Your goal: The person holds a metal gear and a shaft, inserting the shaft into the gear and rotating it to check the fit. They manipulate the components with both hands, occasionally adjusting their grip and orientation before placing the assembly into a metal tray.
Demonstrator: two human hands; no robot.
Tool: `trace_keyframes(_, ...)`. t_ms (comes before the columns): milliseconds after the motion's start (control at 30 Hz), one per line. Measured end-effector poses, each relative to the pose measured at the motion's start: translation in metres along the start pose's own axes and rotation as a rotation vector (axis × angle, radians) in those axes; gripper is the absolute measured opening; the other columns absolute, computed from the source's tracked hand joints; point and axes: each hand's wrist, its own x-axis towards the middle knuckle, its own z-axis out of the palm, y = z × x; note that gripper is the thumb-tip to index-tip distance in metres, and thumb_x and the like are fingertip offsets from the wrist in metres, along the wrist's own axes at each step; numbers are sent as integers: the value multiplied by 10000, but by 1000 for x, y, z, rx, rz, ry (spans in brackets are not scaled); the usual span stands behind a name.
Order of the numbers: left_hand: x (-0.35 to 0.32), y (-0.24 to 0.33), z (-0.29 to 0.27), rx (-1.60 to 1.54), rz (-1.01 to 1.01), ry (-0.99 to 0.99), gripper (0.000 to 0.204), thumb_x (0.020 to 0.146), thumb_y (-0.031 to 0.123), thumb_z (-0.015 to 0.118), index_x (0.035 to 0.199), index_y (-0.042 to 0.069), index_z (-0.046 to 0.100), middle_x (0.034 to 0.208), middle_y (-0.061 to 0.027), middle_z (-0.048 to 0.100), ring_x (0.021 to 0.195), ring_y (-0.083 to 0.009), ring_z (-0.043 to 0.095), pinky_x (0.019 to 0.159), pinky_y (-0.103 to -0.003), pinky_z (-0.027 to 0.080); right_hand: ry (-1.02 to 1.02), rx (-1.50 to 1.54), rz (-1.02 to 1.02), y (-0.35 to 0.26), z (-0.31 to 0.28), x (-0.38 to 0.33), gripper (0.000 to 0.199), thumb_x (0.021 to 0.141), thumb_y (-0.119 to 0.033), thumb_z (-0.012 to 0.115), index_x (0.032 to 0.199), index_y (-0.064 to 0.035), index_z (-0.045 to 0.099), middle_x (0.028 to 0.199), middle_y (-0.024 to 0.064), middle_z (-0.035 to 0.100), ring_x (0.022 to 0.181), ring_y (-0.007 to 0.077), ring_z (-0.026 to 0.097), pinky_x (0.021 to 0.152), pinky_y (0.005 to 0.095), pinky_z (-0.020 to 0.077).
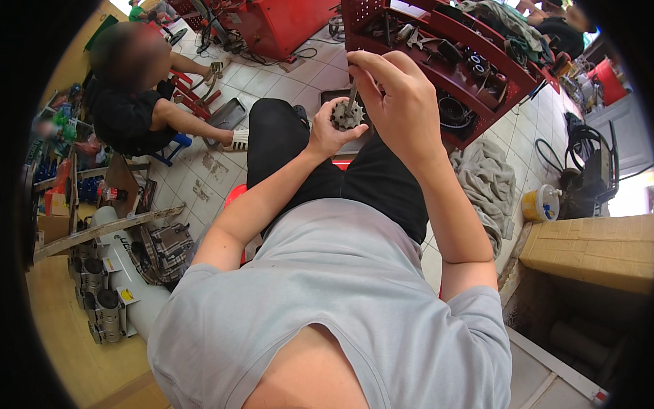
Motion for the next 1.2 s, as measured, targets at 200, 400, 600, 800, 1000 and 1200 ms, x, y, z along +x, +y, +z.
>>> trace_keyframes(200,1,-3,1,16,3,15,577,619,349,869,1079,92,634,922,-120,614,865,-283,618,804,-381,509,20,-81,-68,2,3,-2,159,812,-75,696,966,-83,658,794,81,603,648,258,602,583,354,490)
trace_keyframes(400,1,4,-2,28,-2,-11,575,617,349,870,1079,98,638,919,-111,598,865,-276,621,798,-377,509,7,-141,-181,7,4,-1,197,819,-69,687,1004,-80,622,813,83,609,722,285,603,637,384,484)
trace_keyframes(600,1,0,-7,62,8,-113,600,664,270,838,1148,19,586,1009,-97,623,895,-190,633,828,-322,508,-44,236,80,3,1,-2,202,879,10,597,1069,-55,580,961,108,661,886,228,665,785,326,511)
trace_keyframes(800,7,-4,-10,-386,-70,-421,449,704,149,706,1101,21,539,939,-64,646,907,-154,640,845,-303,513,-10,805,202,27,13,-2,182,950,3,527,1131,-12,526,1067,133,668,999,194,664,890,324,507)
trace_keyframes(1000,10,4,-12,-659,-174,-562,447,703,63,657,1124,9,514,932,-90,658,877,-170,666,853,-315,536,-6,1269,390,23,24,13,251,965,-27,502,1214,6,512,1106,176,662,1045,247,652,916,336,499)
trace_keyframes(1200,11,18,-13,-638,-160,-384,371,709,90,723,1033,35,550,845,-15,629,787,-79,626,752,-245,520,43,1387,421,6,48,22,212,953,-110,585,1120,13,541,848,74,614,754,129,583,705,260,473)
